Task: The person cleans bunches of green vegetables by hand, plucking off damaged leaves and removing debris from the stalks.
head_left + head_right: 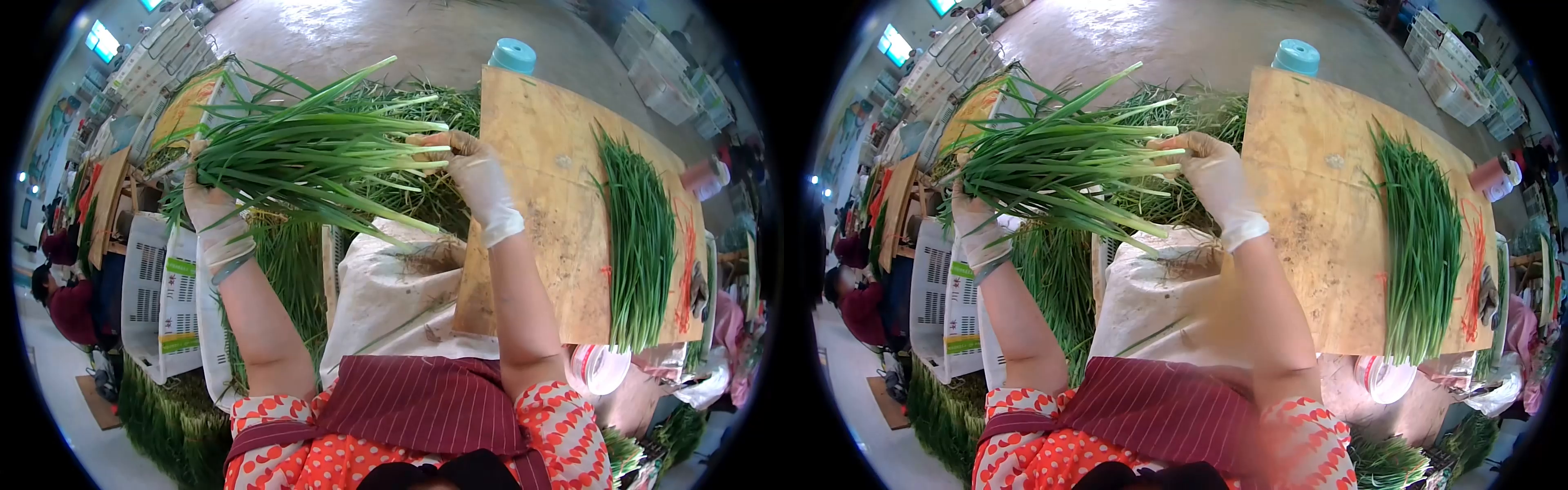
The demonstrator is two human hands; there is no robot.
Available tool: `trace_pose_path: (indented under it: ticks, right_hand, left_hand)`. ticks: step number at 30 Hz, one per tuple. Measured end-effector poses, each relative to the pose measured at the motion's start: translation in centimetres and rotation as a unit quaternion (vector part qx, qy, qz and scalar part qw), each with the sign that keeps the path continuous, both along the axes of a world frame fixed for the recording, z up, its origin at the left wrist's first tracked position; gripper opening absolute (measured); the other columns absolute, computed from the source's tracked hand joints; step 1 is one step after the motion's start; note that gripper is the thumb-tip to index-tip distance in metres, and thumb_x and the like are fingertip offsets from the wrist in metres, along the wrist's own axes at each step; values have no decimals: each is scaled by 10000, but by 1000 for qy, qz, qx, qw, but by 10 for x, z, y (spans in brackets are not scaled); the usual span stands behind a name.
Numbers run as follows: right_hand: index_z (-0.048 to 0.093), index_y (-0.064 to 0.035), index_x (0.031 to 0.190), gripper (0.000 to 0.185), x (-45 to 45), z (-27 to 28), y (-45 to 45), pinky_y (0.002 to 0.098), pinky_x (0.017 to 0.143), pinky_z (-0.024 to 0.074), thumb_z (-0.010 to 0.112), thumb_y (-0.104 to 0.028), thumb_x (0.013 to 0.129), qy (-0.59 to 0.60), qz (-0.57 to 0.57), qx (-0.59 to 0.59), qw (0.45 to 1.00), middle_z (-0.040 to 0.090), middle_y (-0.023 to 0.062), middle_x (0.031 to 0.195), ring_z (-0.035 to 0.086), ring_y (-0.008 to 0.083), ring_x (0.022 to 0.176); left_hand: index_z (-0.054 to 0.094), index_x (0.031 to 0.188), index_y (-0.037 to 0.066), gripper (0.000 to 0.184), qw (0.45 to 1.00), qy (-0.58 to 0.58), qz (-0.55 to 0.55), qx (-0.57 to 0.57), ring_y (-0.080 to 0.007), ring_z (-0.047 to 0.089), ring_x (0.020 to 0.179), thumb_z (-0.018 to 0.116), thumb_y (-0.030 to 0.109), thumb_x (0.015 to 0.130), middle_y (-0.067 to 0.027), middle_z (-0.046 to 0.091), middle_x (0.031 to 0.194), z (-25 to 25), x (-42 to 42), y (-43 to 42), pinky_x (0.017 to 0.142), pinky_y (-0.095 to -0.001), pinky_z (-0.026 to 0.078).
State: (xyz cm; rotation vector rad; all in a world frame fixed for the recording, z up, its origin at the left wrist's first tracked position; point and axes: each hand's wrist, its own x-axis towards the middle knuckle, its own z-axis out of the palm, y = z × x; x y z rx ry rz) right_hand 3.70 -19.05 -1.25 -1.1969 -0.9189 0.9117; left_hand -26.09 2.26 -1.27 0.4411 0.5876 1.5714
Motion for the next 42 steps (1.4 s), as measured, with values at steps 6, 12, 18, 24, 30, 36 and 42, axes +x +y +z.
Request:
trace_pose_path:
  ticks: [6, 12, 18, 24, 30, 36, 42]
  right_hand:
    - [569, 19, 1033, 208, -9, 0, 2, 268, 779, 492, 531, -53, 841, 186, -9, 54, 981, 628, 68, 893, 611, 159, 816]
    - [505, -31, 1181, 397, -8, -10, -11, 262, 796, 457, 564, -277, 876, 122, 54, 3, 991, 609, 58, 1008, 575, 131, 905]
    - [510, -27, 1183, 560, -8, -6, -20, 252, 773, 439, 499, -484, 860, 23, 110, 37, 993, 619, 67, 994, 564, 126, 808]
    - [470, 24, 1211, 804, -13, -28, -11, 298, 831, 446, 327, -663, 818, 54, 129, 162, 977, 607, 129, 1012, 575, 164, 877]
    - [575, -8, 1041, 254, -37, -6, 0, 211, 656, 454, 614, -162, 843, 196, -43, -14, 980, 641, 51, 822, 542, 87, 705]
    - [603, -8, 938, 200, -35, 0, 6, 214, 550, 434, 586, -193, 865, 198, -56, -32, 978, 634, 48, 753, 522, 83, 583]
    - [587, 33, 947, 216, -12, -13, -1, 229, 510, 450, 497, -157, 899, 54, 20, -35, 998, 646, 103, 770, 550, 110, 559]
  left_hand:
    - [588, 1031, 18, 274, 983, 110, -53, 134, -280, 579, 959, 423, 179, 883, -137, 617, 1022, -4, 1, -17, 886, -465, 454]
    - [601, 1005, 34, 246, 999, -30, 5, -30, -269, 577, 956, 453, 178, 872, -125, 612, 1028, 11, 12, -25, 863, -480, 454]
    - [597, 997, 23, 267, 957, -186, -213, 60, -298, 564, 979, 424, 183, 872, -135, 610, 1024, -32, -26, 15, 875, -484, 448]
    - [582, 1037, 30, 278, 987, -85, -110, -79, -312, 535, 1028, 429, 179, 858, -158, 587, 1086, -17, -5, 2, 902, -513, 413]
    - [594, 997, 26, 251, 996, -36, 8, -85, -326, 550, 990, 452, 177, 855, -168, 597, 1061, -33, 12, 2, 894, -518, 414]
    - [605, 976, 16, 236, 996, 73, -14, 40, -310, 564, 964, 464, 159, 852, -160, 610, 1017, -42, 22, -10, 889, -485, 436]
    - [609, 972, 10, 222, 983, -122, -128, -51, -270, 576, 950, 464, 123, 849, -157, 617, 983, -38, 14, -4, 883, -457, 453]
